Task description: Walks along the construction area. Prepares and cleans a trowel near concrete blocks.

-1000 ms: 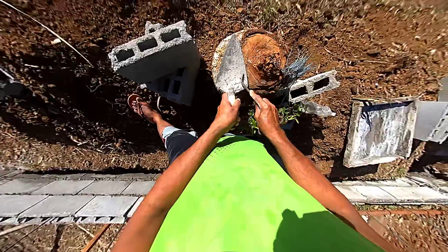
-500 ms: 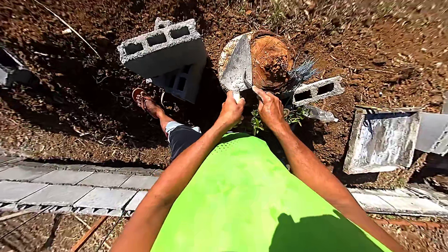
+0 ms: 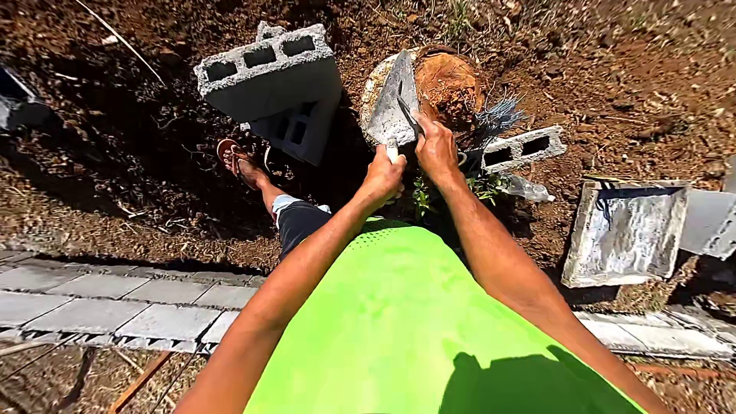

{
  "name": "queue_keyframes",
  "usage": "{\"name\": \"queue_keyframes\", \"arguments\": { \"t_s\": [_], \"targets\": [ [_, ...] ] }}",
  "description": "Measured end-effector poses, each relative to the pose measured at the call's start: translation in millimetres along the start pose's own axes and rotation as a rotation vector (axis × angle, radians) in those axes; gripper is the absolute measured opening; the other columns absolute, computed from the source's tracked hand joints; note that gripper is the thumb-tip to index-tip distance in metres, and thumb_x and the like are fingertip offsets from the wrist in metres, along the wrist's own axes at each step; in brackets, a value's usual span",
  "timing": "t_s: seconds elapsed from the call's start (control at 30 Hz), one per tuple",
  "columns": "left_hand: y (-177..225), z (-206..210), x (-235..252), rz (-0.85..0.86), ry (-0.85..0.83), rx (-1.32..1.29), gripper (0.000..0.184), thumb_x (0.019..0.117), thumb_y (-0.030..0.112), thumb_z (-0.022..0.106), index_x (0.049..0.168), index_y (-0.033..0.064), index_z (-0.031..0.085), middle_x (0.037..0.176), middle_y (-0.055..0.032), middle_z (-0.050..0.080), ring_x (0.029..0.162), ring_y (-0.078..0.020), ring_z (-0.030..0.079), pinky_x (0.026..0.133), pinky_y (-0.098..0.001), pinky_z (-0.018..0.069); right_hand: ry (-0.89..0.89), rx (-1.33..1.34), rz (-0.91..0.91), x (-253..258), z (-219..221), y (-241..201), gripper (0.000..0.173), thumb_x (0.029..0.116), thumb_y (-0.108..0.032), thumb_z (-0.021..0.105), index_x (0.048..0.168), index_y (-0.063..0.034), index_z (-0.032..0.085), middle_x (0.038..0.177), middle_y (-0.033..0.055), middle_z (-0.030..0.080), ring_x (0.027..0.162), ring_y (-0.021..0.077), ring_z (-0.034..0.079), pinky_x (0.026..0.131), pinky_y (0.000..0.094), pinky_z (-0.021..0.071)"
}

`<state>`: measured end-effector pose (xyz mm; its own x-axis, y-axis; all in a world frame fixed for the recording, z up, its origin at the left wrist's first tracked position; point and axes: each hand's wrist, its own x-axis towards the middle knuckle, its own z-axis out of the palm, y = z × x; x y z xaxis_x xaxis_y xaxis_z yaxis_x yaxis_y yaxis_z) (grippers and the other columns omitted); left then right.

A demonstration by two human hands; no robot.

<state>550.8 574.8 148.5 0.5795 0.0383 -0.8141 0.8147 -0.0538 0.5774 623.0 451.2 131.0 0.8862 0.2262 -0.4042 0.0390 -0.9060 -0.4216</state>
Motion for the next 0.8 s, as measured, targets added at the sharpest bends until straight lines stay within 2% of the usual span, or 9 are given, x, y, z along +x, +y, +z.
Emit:
{"name": "queue_keyframes", "arguments": {
  "t_s": [0.07, 0.17, 0.23, 0.33, 0.4, 0.47, 0.63, 0.73, 0.8],
  "targets": [
    [2, 0, -1, -0.009, -0.008, -0.028, 0.039, 0.109, 0.031, 0.047, 0.139, 0.0093, 0.037, 0.081, -0.0106, 0.056, 0.055, -0.0206, 0.059, 0.05, -0.0366, 0.0548, 0.03, 0.028, -0.003, 5, -2, -4, 0.054, 0.1018, -0.007, 0.046, 0.151, -0.0271, 0.054, 0.125, 0.0217, 0.068, 0.112, 0.041, 0.067, 0.092, 0.0601, 0.0537],
    [5, -1, -1, -0.023, -0.023, -0.056, 0.036, 0.1091, 0.031, 0.048, 0.136, 0.0102, 0.037, 0.078, -0.0092, 0.054, 0.052, -0.0192, 0.057, 0.048, -0.0343, 0.0531, 0.065, 0.074, 0.005, -32, 8, 17, 0.048, 0.1071, -0.012, 0.043, 0.152, -0.0248, 0.053, 0.121, 0.0212, 0.069, 0.104, 0.0409, 0.069, 0.087, 0.06, 0.0558],
    [4, 2, 1, -0.014, 0.001, -0.034, 0.038, 0.1083, 0.03, 0.048, 0.138, 0.0096, 0.037, 0.079, -0.0109, 0.056, 0.054, -0.0211, 0.058, 0.05, -0.0368, 0.0545, 0.108, 0.142, -0.022, -44, 15, 28, 0.044, 0.1081, -0.012, 0.043, 0.15, -0.0193, 0.056, 0.124, 0.0196, 0.07, 0.107, 0.0398, 0.07, 0.092, 0.0588, 0.0551],
    [1, 8, -2, -0.008, 0.03, -0.019, 0.04, 0.108, 0.03, 0.048, 0.14, 0.0083, 0.036, 0.083, -0.0121, 0.058, 0.057, -0.0221, 0.061, 0.053, -0.0388, 0.0564, 0.121, 0.215, -0.03, -15, 6, 11, 0.043, 0.1068, -0.009, 0.042, 0.146, -0.0135, 0.06, 0.134, 0.014, 0.068, 0.119, 0.0347, 0.068, 0.104, 0.0545, 0.0508],
    [3, 12, -3, -0.013, 0.026, -0.035, 0.039, 0.1084, 0.03, 0.048, 0.139, 0.0083, 0.037, 0.083, -0.0114, 0.058, 0.056, -0.0209, 0.061, 0.052, -0.0371, 0.0562, 0.12, 0.251, -0.026, 17, -6, -5, 0.045, 0.1056, -0.008, 0.042, 0.147, -0.0141, 0.059, 0.14, 0.0104, 0.065, 0.126, 0.0301, 0.064, 0.109, 0.051, 0.0477],
    [3, 10, -4, -0.016, 0.016, -0.055, 0.037, 0.1083, 0.03, 0.048, 0.137, 0.0079, 0.038, 0.08, -0.0105, 0.057, 0.054, -0.0196, 0.06, 0.05, -0.0355, 0.0555, 0.136, 0.264, -0.036, 22, -8, -9, 0.046, 0.1055, -0.007, 0.042, 0.148, -0.0142, 0.058, 0.141, 0.0097, 0.065, 0.126, 0.0278, 0.064, 0.11, 0.0482, 0.0474],
    [6, 1, -2, -0.014, 0.009, -0.009, 0.038, 0.1085, 0.031, 0.049, 0.138, 0.0089, 0.037, 0.08, -0.011, 0.056, 0.055, -0.0213, 0.06, 0.052, -0.0374, 0.0554, 0.178, 0.222, -0.058, -34, 14, 24, 0.042, 0.1081, -0.009, 0.042, 0.148, -0.0111, 0.057, 0.139, 0.0113, 0.066, 0.12, 0.0312, 0.068, 0.105, 0.05, 0.0515],
    [5, 4, -5, -0.024, 0.022, -0.006, 0.039, 0.1087, 0.03, 0.048, 0.14, 0.0089, 0.037, 0.082, -0.0117, 0.057, 0.057, -0.0218, 0.061, 0.053, -0.0378, 0.0563, 0.147, 0.259, -0.042, -11, 8, 11, 0.043, 0.107, -0.008, 0.042, 0.146, -0.0089, 0.058, 0.14, 0.0124, 0.065, 0.124, 0.0312, 0.065, 0.109, 0.0503, 0.0484],
    [4, 7, -3, -0.017, 0.021, -0.012, 0.039, 0.1087, 0.03, 0.048, 0.139, 0.0089, 0.037, 0.081, -0.011, 0.057, 0.057, -0.0216, 0.061, 0.053, -0.0374, 0.0563, 0.144, 0.316, -0.036, 15, -3, -3, 0.044, 0.1063, -0.007, 0.041, 0.147, -0.0096, 0.058, 0.145, 0.0085, 0.062, 0.13, 0.0263, 0.062, 0.113, 0.0462, 0.0451]
  ]
}}
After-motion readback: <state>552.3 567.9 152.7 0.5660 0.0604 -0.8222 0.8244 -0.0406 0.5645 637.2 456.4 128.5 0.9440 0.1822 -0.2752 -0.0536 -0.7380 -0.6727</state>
